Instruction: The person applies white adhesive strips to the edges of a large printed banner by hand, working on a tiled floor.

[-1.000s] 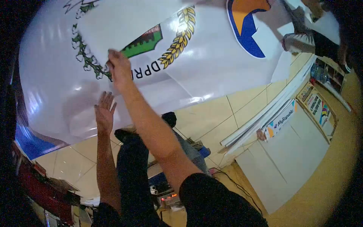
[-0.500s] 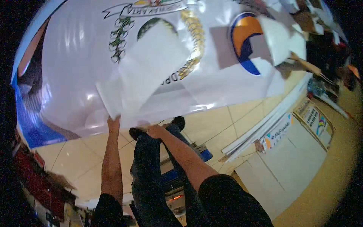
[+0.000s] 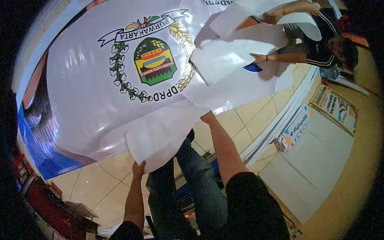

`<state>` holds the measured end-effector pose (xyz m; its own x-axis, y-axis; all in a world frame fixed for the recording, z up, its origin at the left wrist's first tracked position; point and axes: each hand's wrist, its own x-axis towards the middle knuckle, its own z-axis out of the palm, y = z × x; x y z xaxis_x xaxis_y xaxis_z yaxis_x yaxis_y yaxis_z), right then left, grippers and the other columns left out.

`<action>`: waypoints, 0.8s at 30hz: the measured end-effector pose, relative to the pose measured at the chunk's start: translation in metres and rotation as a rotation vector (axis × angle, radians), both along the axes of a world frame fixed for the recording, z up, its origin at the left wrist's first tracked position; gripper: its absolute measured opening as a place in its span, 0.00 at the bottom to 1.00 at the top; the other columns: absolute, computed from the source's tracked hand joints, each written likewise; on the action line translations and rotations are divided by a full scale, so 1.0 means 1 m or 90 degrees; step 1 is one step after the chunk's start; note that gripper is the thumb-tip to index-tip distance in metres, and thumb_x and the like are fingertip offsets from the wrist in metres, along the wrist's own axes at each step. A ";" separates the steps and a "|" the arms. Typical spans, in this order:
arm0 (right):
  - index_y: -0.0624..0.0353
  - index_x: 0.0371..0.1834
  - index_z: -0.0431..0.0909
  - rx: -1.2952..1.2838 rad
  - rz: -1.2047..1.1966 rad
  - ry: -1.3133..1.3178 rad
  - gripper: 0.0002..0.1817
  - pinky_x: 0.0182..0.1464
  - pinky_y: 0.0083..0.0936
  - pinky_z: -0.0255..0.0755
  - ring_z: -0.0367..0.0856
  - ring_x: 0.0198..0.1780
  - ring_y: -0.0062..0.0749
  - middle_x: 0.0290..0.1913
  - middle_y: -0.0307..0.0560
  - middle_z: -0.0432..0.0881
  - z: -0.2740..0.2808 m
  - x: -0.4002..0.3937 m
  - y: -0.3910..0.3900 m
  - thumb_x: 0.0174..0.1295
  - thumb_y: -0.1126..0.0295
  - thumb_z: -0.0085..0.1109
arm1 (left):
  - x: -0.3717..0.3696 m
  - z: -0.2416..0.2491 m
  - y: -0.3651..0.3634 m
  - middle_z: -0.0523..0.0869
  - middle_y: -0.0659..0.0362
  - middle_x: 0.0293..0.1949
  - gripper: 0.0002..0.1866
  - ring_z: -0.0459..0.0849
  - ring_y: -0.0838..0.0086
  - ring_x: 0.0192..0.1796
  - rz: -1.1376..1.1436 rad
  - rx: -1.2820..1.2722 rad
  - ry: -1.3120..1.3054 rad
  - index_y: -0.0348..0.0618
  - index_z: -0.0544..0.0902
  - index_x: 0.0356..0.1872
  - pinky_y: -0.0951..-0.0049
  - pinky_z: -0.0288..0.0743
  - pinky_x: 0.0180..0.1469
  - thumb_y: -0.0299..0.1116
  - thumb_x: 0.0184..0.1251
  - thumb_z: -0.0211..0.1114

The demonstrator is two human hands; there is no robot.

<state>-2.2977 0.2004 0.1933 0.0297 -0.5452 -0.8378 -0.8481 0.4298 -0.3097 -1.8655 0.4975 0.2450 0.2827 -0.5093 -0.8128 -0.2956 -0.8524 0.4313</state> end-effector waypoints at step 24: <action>0.55 0.73 0.45 -0.098 -1.067 -0.345 0.51 0.65 0.55 0.58 0.64 0.66 0.46 0.68 0.53 0.60 -0.088 -0.056 -0.040 0.56 0.32 0.52 | 0.039 -0.021 -0.022 0.79 0.53 0.53 0.25 0.79 0.67 0.50 0.287 -0.016 -0.009 0.35 0.68 0.63 0.68 0.74 0.53 0.25 0.64 0.55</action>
<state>-2.3533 0.1603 0.1049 -0.3603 -0.3437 -0.8672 0.6349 0.5908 -0.4979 -1.8264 0.4753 0.2238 0.4921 -0.3521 -0.7961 0.0970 -0.8867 0.4521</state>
